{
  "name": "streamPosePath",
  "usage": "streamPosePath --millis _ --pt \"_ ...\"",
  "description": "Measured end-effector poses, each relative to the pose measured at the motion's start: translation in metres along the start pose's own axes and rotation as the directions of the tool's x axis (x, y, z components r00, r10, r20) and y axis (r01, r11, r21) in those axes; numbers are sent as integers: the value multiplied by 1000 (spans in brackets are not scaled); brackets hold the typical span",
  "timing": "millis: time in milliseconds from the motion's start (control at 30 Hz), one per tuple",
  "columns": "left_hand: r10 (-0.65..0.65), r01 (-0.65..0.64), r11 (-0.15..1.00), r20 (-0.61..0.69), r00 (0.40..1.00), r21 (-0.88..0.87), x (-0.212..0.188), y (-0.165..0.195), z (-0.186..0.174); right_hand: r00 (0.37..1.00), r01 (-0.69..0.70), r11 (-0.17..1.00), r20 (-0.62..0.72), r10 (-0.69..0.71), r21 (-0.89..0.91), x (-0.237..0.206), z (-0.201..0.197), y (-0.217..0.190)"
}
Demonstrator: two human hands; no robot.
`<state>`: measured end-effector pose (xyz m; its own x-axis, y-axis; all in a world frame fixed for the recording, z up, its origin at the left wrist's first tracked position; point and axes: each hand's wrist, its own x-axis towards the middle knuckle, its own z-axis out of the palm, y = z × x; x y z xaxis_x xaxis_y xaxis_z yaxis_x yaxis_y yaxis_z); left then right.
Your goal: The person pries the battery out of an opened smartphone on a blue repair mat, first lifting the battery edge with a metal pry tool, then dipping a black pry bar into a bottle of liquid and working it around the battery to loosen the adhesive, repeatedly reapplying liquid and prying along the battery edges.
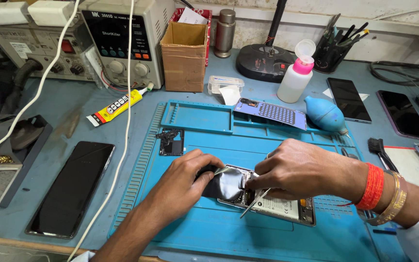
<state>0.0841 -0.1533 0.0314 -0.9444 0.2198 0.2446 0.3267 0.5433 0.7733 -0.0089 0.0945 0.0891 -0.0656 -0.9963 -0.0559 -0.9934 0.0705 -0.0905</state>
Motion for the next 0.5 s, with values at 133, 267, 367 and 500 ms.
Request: streamPosePath --millis 133,267,367,500 --pt "-17 17 1000 3 1000 -9 -2 0 1 994 -95 994 52 92 59 3 -6 -4" --pt "12 -12 1000 -16 1000 -8 -4 -1 2 988 -152 972 59 144 178 12 -10 -7" --pt "35 -35 999 -24 999 -10 -5 0 3 937 -320 926 209 279 198 19 -12 -10" --pt "24 -24 1000 -13 1000 -15 -7 1 2 905 -395 889 262 334 231 23 -12 -11"
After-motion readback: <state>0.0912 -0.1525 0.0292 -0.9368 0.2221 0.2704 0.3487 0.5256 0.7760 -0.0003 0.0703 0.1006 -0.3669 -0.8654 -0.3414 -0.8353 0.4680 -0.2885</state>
